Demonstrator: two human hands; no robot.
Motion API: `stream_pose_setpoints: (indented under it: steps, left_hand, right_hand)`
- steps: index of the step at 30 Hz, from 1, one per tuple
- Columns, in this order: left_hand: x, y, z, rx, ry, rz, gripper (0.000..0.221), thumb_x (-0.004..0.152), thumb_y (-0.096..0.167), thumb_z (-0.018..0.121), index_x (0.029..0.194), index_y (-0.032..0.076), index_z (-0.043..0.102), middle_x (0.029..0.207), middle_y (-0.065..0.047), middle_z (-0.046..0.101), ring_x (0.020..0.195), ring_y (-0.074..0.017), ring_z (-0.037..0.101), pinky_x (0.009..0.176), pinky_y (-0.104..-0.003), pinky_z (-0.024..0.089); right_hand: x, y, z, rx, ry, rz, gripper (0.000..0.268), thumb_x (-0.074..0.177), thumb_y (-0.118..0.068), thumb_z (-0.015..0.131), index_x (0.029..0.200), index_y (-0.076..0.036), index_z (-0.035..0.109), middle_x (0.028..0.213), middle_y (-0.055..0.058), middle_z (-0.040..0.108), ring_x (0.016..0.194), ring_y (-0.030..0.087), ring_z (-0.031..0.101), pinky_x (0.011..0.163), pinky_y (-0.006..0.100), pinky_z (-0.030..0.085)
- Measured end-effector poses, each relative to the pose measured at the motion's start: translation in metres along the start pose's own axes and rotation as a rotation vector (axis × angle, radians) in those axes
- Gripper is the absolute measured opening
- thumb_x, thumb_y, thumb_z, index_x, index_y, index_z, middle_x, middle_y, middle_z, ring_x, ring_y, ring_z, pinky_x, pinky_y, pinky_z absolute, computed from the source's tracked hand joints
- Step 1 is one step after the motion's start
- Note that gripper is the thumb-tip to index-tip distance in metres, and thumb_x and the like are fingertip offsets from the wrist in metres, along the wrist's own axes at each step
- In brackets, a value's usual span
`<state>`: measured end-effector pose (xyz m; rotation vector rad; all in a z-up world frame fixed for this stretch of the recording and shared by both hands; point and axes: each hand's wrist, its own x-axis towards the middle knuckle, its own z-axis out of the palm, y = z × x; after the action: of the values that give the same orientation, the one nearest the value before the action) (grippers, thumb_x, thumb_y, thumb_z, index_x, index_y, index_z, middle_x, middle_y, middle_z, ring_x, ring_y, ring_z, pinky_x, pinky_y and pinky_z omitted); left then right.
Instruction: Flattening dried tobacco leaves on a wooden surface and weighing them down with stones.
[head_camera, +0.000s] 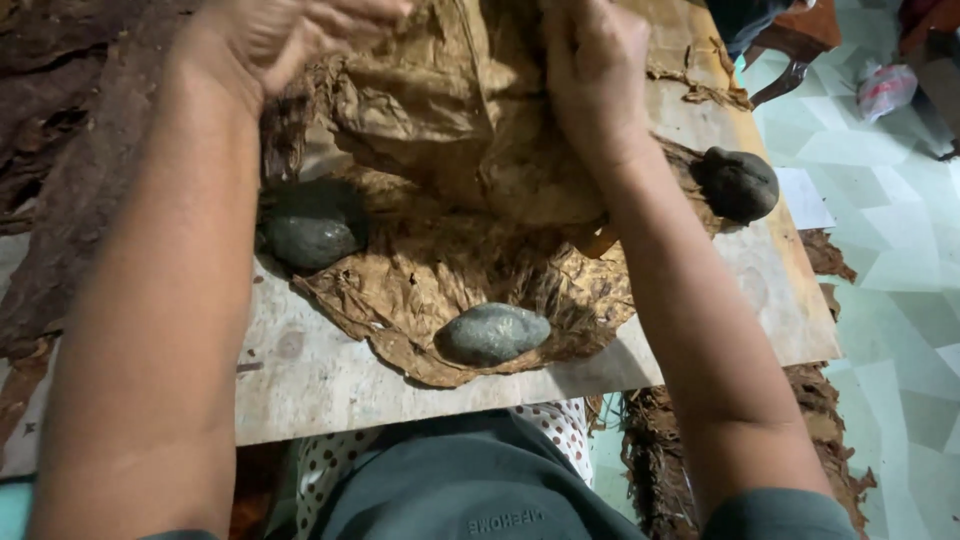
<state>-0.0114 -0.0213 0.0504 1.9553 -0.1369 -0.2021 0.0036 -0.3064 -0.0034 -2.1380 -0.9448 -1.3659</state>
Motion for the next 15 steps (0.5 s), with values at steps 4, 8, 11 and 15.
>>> stream_pose_setpoints:
  steps: [4, 8, 11, 15]
  left_hand:
    - [-0.006, -0.014, 0.025, 0.239, 0.011, -0.070, 0.055, 0.097, 0.046, 0.025, 0.133, 0.016, 0.054, 0.135, -0.016, 0.056, 0.122, -0.0312, 0.056, 0.104, -0.050, 0.035]
    - [0.019, -0.047, 0.035, 0.155, -0.026, -0.166, 0.043, 0.091, 0.044, 0.034, 0.109, 0.023, 0.067, 0.157, -0.010, 0.037, 0.146, -0.0246, 0.029, 0.117, -0.049, 0.016]
    - [0.006, -0.053, 0.030, 0.149, 0.028, -0.088, 0.041, 0.092, 0.042, 0.035, 0.110, 0.021, 0.066, 0.153, -0.010, 0.038, 0.142, -0.0244, 0.031, 0.115, -0.048, 0.018]
    - [0.003, -0.049, 0.030, 0.142, 0.093, 0.050, 0.036, 0.094, 0.039, 0.038, 0.110, 0.019, 0.064, 0.147, -0.010, 0.041, 0.136, -0.0242, 0.034, 0.111, -0.047, 0.021]
  right_hand:
    - [-0.018, -0.015, 0.001, 0.000, -0.055, -0.052, 0.007, 0.104, -0.002, 0.053, 0.111, -0.003, 0.052, 0.073, 0.011, 0.055, 0.059, 0.027, 0.056, 0.055, 0.039, 0.043]
    - [-0.014, -0.044, -0.009, 0.013, -0.040, -0.222, 0.013, 0.106, 0.003, 0.049, 0.114, -0.002, 0.059, 0.079, 0.008, 0.055, 0.059, 0.019, 0.055, 0.053, 0.033, 0.048]
    - [-0.023, -0.052, -0.003, -0.378, -0.078, -0.356, 0.008, 0.105, -0.012, 0.056, 0.100, -0.017, 0.056, 0.067, -0.009, 0.045, 0.050, 0.005, 0.033, 0.036, 0.024, 0.031]
    - [-0.025, -0.060, -0.004, -0.245, -0.105, -0.497, 0.010, 0.105, -0.011, 0.059, 0.115, -0.008, 0.057, 0.078, -0.001, 0.057, 0.060, 0.007, 0.054, 0.045, 0.024, 0.050]
